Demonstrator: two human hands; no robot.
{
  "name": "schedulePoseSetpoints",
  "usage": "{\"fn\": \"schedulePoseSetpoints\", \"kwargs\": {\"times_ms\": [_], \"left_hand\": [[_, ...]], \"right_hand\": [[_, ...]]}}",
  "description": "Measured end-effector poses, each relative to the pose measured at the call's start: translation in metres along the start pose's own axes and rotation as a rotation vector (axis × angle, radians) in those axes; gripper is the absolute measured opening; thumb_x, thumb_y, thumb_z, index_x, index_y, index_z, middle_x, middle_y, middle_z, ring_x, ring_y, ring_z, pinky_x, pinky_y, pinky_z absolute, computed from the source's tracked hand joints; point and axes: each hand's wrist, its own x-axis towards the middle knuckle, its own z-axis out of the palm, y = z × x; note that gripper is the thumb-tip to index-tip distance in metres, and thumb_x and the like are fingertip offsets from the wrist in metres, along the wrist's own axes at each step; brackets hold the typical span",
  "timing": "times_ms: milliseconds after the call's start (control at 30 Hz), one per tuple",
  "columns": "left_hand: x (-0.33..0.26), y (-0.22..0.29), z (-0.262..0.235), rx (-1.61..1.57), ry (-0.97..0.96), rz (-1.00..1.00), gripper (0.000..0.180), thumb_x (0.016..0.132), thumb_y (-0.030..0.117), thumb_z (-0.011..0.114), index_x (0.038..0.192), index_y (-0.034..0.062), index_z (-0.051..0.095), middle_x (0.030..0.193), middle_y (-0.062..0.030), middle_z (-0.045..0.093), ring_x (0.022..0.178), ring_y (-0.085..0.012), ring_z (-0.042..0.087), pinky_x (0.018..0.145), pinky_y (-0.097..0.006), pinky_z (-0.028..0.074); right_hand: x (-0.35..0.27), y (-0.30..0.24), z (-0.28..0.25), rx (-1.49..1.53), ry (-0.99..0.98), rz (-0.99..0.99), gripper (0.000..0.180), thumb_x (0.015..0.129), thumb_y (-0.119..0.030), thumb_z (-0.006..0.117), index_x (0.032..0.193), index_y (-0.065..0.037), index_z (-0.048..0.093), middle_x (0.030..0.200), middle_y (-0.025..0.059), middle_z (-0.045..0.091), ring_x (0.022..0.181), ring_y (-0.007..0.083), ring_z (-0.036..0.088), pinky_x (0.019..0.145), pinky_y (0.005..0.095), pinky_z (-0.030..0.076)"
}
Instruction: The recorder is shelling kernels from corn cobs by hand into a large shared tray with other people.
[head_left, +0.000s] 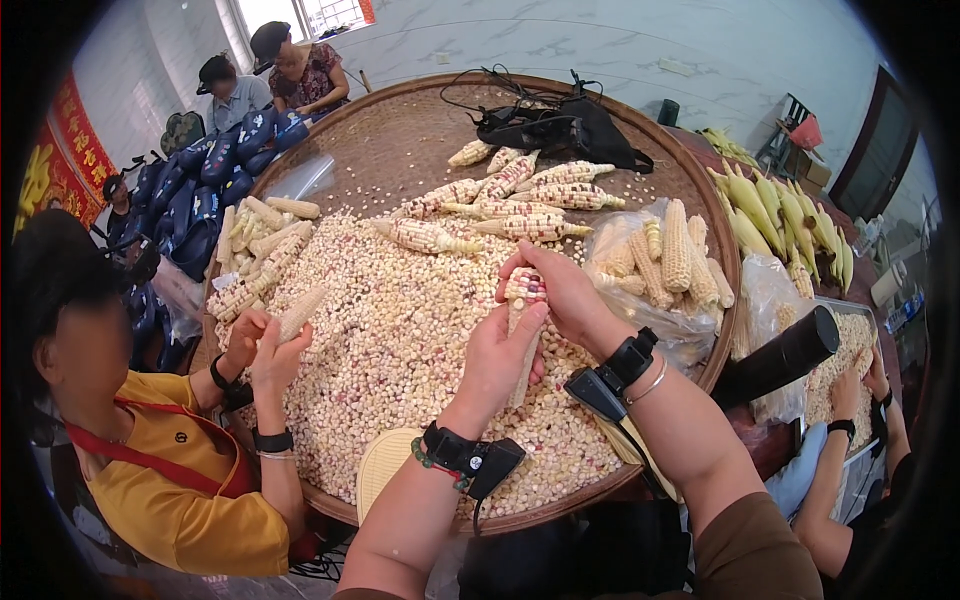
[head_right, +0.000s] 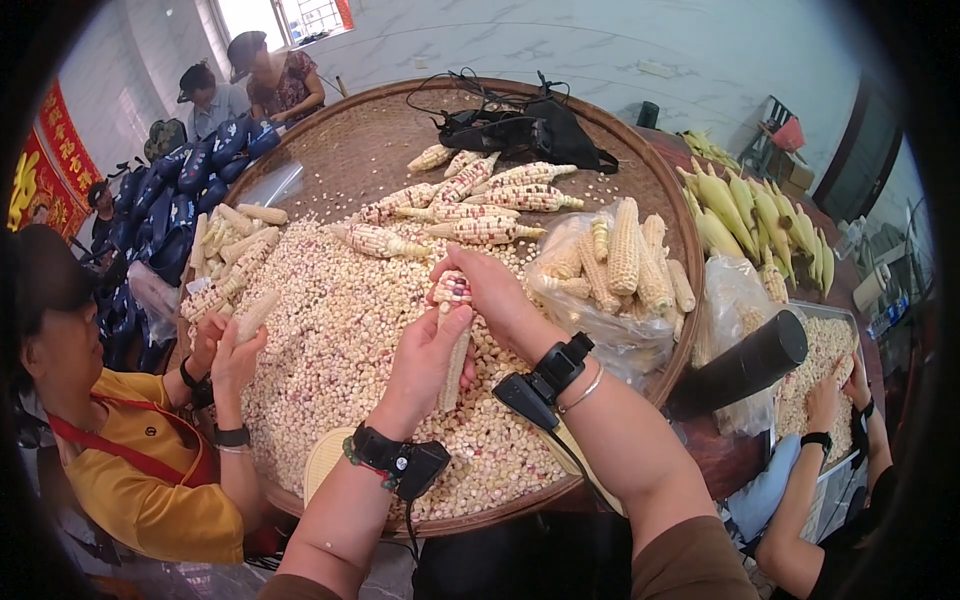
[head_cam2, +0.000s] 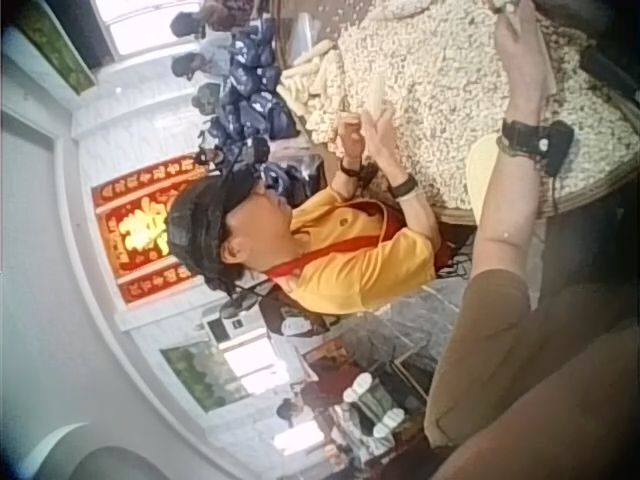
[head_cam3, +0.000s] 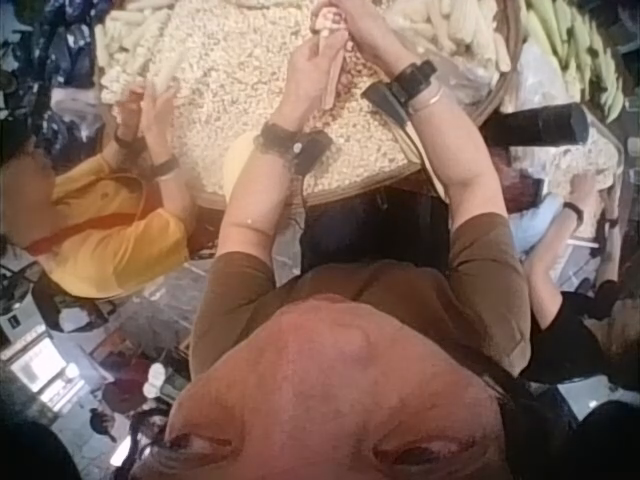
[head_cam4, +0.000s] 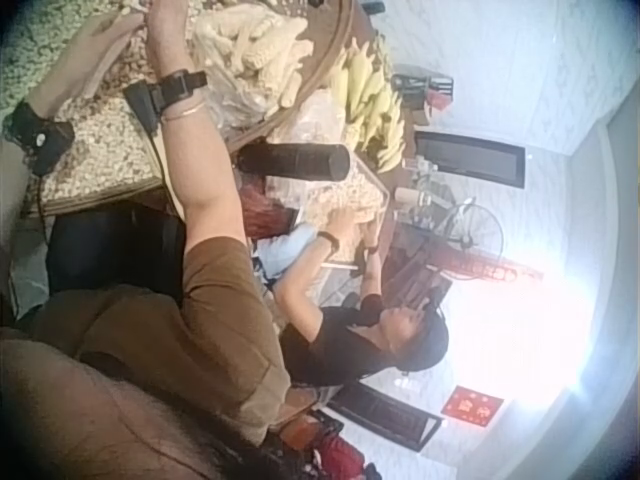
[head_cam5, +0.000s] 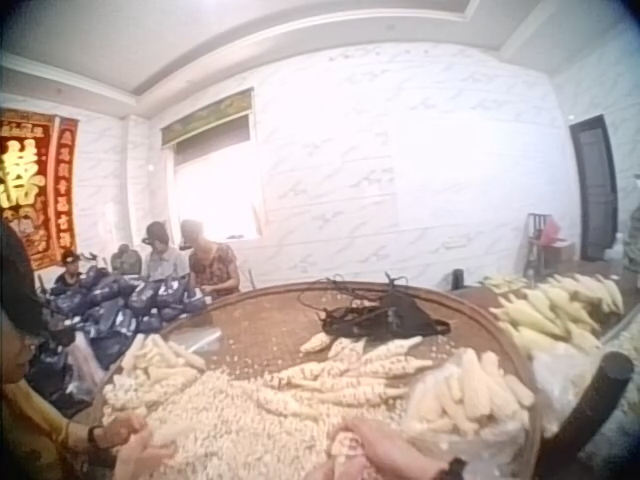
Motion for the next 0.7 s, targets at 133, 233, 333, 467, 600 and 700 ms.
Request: {"fn": "schedulePoseSetpoints", "kwargs": {"times_ms": [133,233,333,467,600,700], "left_hand": [[0.000,-0.003,-0.002,-0.028,-0.036,-0.001,0.029,0.097,0.032,0.056,0.101,0.0041,0.055,0.070,-0.0031,0.057,0.052,-0.0109,0.056,0.046,-0.024,0.045],[0.001,-0.002,-0.004,0.000,-0.073,0.026,0.030,0.097,0.033,0.056,0.104,0.0037,0.054,0.073,-0.0039,0.057,0.054,-0.0114,0.057,0.047,-0.024,0.046],[-0.004,0.005,0.005,0.119,0.011,0.044,0.031,0.097,0.033,0.056,0.105,0.0036,0.054,0.075,-0.0040,0.057,0.056,-0.0116,0.058,0.048,-0.024,0.046],[0.001,-0.001,-0.001,-0.023,0.066,-0.059,0.034,0.097,0.036,0.057,0.107,0.0037,0.054,0.076,-0.0042,0.057,0.054,-0.0114,0.057,0.047,-0.024,0.045],[0.002,-0.003,-0.003,-0.015,0.053,-0.051,0.038,0.096,0.041,0.055,0.102,0.0042,0.054,0.070,-0.0038,0.056,0.049,-0.0119,0.054,0.044,-0.025,0.044],[0.002,-0.002,-0.001,-0.011,0.054,-0.031,0.039,0.096,0.044,0.055,0.096,0.0049,0.053,0.065,-0.0039,0.055,0.046,-0.0127,0.052,0.043,-0.025,0.043]], "right_hand": [[0.001,0.001,-0.002,0.004,0.024,-0.012,0.042,0.103,-0.033,0.035,0.092,-0.002,0.060,0.082,0.0093,0.066,0.072,0.0150,0.062,0.069,0.0276,0.050],[-0.001,-0.001,-0.001,-0.021,0.032,-0.048,0.042,0.103,-0.033,0.035,0.091,-0.002,0.060,0.082,0.0087,0.065,0.071,0.0141,0.061,0.068,0.0270,0.050],[0.001,0.001,-0.002,-0.077,0.067,-0.070,0.043,0.103,-0.033,0.035,0.090,-0.002,0.061,0.081,0.0074,0.065,0.071,0.0127,0.059,0.066,0.0262,0.048],[0.006,0.009,-0.005,-0.225,0.132,-0.107,0.043,0.103,-0.032,0.035,0.087,-0.003,0.062,0.082,0.0058,0.064,0.071,0.0112,0.055,0.067,0.0258,0.046],[0.007,0.011,-0.005,-0.273,0.113,-0.107,0.042,0.103,-0.032,0.035,0.088,-0.003,0.062,0.083,0.0059,0.064,0.073,0.0117,0.056,0.070,0.0266,0.047],[0.003,0.006,-0.005,-0.101,0.009,-0.038,0.042,0.104,-0.034,0.036,0.091,-0.003,0.061,0.086,0.0071,0.065,0.076,0.0127,0.059,0.072,0.0270,0.048]]}}
